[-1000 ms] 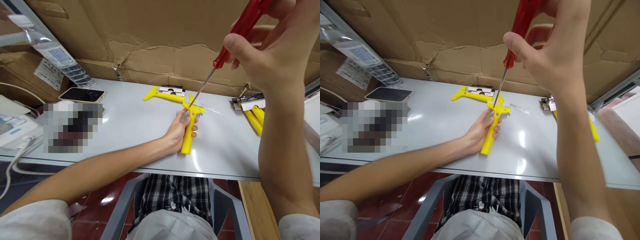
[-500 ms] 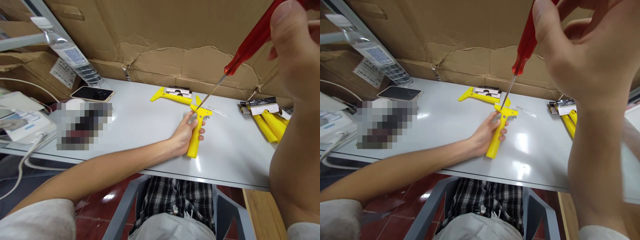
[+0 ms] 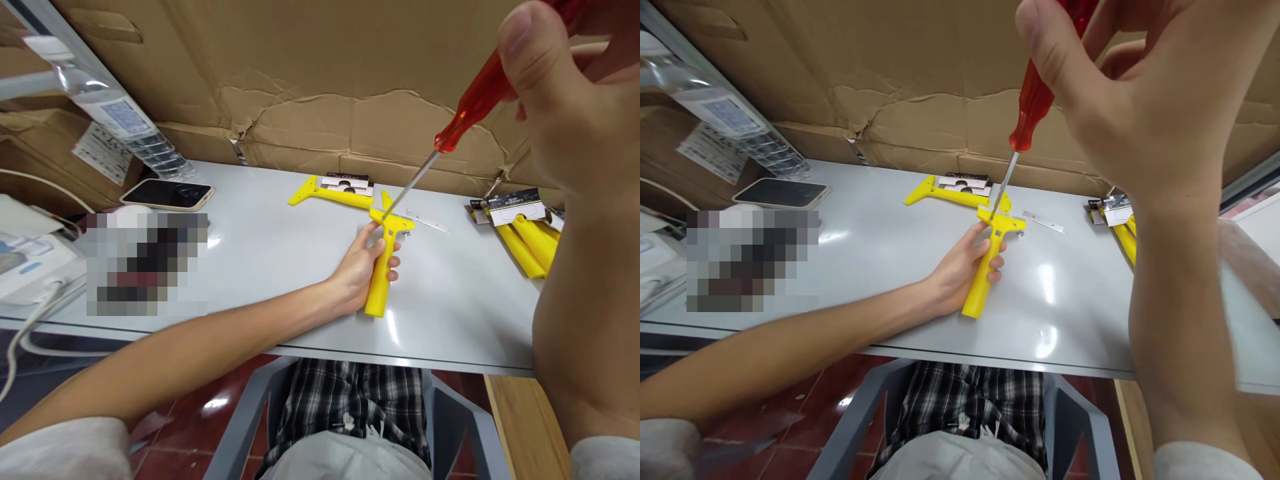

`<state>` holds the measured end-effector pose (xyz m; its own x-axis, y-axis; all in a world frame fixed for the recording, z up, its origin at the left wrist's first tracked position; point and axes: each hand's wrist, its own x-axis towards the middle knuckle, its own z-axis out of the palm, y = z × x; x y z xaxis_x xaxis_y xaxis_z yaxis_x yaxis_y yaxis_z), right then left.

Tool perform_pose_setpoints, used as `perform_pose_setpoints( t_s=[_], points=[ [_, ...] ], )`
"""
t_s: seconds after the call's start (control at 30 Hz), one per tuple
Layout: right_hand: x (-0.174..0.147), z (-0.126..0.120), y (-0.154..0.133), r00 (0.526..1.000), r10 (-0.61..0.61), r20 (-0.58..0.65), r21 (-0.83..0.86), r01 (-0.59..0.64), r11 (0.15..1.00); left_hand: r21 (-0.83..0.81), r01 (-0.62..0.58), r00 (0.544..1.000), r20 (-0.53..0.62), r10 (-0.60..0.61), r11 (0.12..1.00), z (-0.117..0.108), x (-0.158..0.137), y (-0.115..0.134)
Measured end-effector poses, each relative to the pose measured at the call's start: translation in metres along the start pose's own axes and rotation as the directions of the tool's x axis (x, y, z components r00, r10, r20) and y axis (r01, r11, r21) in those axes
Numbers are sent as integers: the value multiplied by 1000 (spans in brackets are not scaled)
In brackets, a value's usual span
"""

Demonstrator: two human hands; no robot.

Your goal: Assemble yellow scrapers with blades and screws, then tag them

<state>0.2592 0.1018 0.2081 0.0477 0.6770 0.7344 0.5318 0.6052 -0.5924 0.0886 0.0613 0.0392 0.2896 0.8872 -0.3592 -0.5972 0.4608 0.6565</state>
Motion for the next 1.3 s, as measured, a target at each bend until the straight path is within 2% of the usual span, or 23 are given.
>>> perform_pose_setpoints(
  t_s=[0.03, 0.07, 0.1, 0.17, 0.23, 0.3, 0.4, 0.6, 0.7, 0.8, 0.9, 0.97, 1.07, 1.2, 1.3],
  points=[
    [1, 0, 2, 997, 68, -34, 20, -67, 998, -1, -2, 1000, 1, 2, 1000, 0, 0, 0],
    [2, -1, 4, 998, 2, 61, -99, 4, 995, -1, -3, 1000, 2, 3, 1000, 0, 0, 0],
    [3, -2, 8, 990, -97, 106, -201, 117, 973, -1, -4, 1000, 2, 4, 1000, 0, 0, 0],
    [6, -6, 15, 954, -239, 179, -303, 285, 909, -2, -2, 1000, 2, 2, 1000, 0, 0, 0],
    [8, -12, 22, 905, -339, 255, -286, 406, 868, -5, 1, 1000, -2, -1, 1000, 1, -1, 0],
    [9, -16, 25, 863, -396, 314, -210, 469, 858, -5, 5, 1000, -6, -5, 1000, 2, -1, 0],
    [5, -17, 23, 871, -382, 309, -142, 440, 887, -2, 6, 1000, -9, -6, 1000, 2, -1, 1],
    [1, -13, 19, 887, -328, 326, -168, 395, 903, -8, -2, 1000, 3, 2, 1000, 0, 0, -1],
    [6, -14, 22, 885, -345, 312, -223, 421, 879, -7, -2, 1000, 6, 2, 1000, -1, 1, 0],
    [10, -16, 23, 863, -372, 341, -262, 467, 844, -8, 8, 1000, -11, -8, 1000, 1, 1, 0],
    [9, -13, 22, 846, -420, 327, -111, 476, 872, -21, 10, 1000, -14, -10, 1000, 2, 0, 1],
    [6, -9, 21, 851, -437, 290, -7, 458, 889, -21, 12, 1000, -12, -12, 1000, 2, -1, 2],
    [3, -5, 19, 875, -404, 268, 35, 410, 911, -9, 14, 1000, -14, -15, 1000, 2, -1, 2],
    [6, -5, 19, 901, -333, 279, -3, 347, 938, -11, 15, 1000, -19, -15, 1000, 3, -1, 2],
    [13, -8, 23, 897, -355, 264, -97, 391, 915, -6, 16, 1000, -20, -16, 1000, 3, -1, 3]
  ],
)
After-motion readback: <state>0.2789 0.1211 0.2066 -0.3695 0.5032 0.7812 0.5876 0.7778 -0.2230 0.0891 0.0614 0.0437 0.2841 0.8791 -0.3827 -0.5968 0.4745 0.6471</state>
